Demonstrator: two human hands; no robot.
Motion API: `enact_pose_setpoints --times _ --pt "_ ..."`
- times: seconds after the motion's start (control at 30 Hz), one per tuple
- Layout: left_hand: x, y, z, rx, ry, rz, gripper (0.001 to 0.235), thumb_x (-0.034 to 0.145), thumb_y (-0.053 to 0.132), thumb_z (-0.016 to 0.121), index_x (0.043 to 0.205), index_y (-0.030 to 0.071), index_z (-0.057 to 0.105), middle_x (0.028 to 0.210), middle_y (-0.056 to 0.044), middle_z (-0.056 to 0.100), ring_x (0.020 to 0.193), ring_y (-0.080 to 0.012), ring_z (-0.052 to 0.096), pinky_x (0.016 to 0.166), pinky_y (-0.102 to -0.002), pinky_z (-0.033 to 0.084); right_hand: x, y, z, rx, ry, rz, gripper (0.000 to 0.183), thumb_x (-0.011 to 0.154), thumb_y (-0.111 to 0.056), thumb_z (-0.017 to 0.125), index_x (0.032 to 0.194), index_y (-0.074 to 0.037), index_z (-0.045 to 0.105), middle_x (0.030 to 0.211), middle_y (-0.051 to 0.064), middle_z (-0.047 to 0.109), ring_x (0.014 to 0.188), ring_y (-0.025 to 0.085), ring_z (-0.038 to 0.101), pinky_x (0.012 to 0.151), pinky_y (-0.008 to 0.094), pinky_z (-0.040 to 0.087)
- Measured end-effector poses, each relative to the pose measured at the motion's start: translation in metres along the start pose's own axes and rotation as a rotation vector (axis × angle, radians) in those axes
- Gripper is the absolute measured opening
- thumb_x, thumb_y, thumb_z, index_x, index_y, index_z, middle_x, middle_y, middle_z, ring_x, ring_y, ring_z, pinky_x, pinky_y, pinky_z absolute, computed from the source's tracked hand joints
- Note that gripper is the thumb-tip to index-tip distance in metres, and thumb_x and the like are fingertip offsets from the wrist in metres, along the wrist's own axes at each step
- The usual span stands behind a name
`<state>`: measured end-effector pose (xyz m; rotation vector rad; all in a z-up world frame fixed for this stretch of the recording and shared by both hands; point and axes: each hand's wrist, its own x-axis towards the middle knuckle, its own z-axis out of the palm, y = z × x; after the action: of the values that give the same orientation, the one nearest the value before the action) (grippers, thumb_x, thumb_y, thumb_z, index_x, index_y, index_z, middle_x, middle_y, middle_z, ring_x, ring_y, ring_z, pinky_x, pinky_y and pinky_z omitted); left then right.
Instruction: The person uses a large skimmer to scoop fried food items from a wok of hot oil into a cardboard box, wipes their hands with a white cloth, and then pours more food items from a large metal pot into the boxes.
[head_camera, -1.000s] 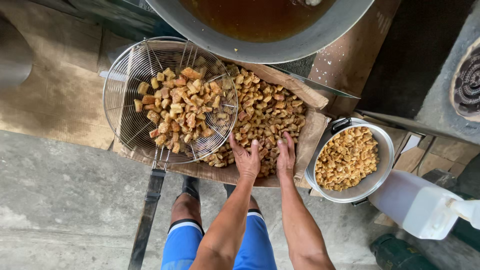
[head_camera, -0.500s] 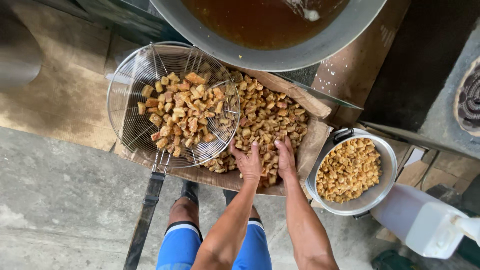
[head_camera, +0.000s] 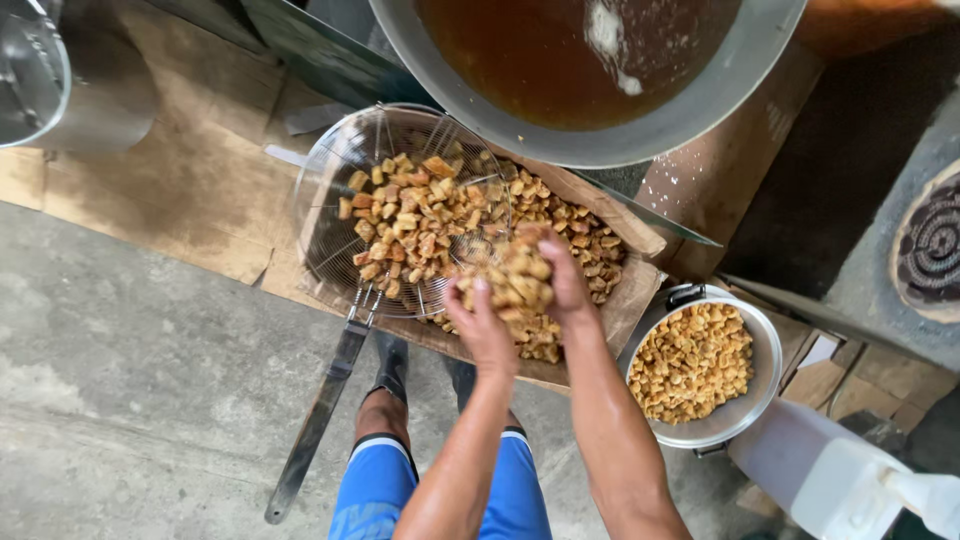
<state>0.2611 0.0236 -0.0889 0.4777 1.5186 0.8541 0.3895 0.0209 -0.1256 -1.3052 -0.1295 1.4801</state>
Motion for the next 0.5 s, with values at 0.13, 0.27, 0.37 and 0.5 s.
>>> enact_pose_setpoints --times 0.13,0.27,0.37,0.5 --pt "0.033 0.107 -0.006 -0.022 0.053 -0.015 0.082 0.092 0.052 0.052 0.157 0.012 0.022 0.162 -0.016 0.023 0.141 -0.0401 0.041 0.108 -0.055 0.051 0.033 -0.052 0.066 -0.062 -0.108 0.087 0.074 0.088 -0.05 0.053 0.15 -0.013 0.039 0.147 0.02 0.039 0.131 0.043 0.049 0.096 0.07 0.051" --pt "0.041 0.138 -0.031 -0.017 -0.024 -0.143 0.08 0.091 0.05 0.046 0.161 0.021 0.02 0.168 -0.006 0.017 0.146 -0.0367 0.032 0.102 -0.059 0.041 0.022 -0.069 0.05 -0.038 -0.02 0.12 0.078 0.096 -0.049 0.042 0.164 -0.017 0.02 0.169 0.021 0.012 0.151 0.045 0.022 0.101 0.079 0.04" --pt "0.02 0.095 -0.057 0.017 -0.038 -0.178 0.069 0.096 0.032 0.052 0.159 0.016 0.03 0.165 -0.013 0.032 0.143 -0.0341 0.046 0.111 -0.048 0.049 0.01 -0.053 -0.016 -0.169 0.199 0.146 0.065 0.1 -0.037 0.04 0.16 -0.018 0.027 0.166 0.02 0.023 0.151 0.042 0.03 0.104 0.075 0.042" --pt "-0.003 -0.029 -0.07 0.171 -0.364 -0.407 0.073 0.085 0.006 0.047 0.158 0.01 0.043 0.16 -0.015 0.049 0.126 -0.0271 0.063 0.101 -0.037 0.058 0.029 0.001 -0.085 -0.747 0.297 0.14 0.059 0.099 -0.035 0.043 0.156 -0.021 0.042 0.167 0.013 0.035 0.145 0.038 0.047 0.112 0.059 0.05"
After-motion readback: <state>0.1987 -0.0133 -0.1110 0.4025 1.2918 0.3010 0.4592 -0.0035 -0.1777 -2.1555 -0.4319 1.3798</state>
